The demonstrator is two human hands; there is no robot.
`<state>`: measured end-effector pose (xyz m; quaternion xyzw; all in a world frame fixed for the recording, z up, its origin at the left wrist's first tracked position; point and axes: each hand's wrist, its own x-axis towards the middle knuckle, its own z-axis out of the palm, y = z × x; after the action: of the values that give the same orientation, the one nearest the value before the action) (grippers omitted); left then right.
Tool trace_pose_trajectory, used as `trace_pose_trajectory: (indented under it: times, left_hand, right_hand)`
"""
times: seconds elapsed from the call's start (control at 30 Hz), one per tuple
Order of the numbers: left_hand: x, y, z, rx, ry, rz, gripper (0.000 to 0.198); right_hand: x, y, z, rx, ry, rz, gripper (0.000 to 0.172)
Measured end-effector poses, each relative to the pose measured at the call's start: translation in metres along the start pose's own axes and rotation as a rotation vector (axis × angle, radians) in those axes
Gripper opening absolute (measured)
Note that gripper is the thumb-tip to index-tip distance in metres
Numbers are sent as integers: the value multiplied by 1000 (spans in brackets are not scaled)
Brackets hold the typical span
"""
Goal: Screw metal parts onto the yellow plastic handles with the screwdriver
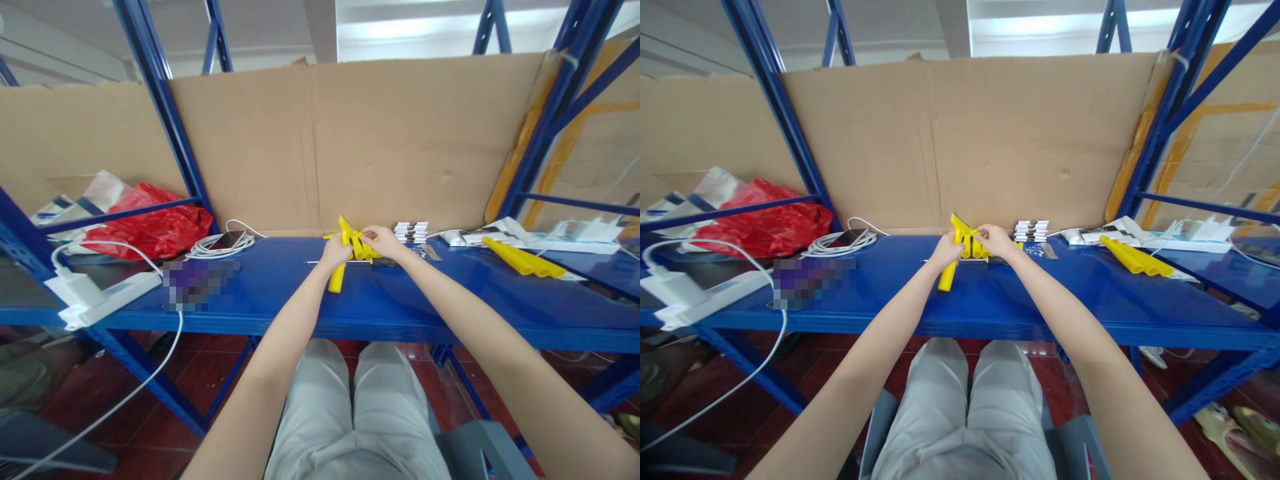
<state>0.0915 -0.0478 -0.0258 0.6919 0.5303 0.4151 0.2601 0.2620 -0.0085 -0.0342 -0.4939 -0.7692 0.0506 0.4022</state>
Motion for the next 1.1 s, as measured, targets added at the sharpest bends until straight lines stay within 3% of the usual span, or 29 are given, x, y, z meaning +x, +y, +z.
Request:
trace_pose_trajectory:
  times: [0.4,0.83,0.97,1.1]
  left_hand:
    - [-4,2,2,-73,-82,17,27]
    - [-2,1,4,-36,-106,23,30]
    - [-2,1,2,7,-77,-16,31]
    - [-3,-1,1,14,-71,-68,31]
  right_hand:
    - [10,-8,11,81,89,48,8]
    - [9,-7,6,73,-12,63,11]
    - [8,-4,-3,-28,-30,72,15]
    - [3,23,-29,-172,-18,120,16]
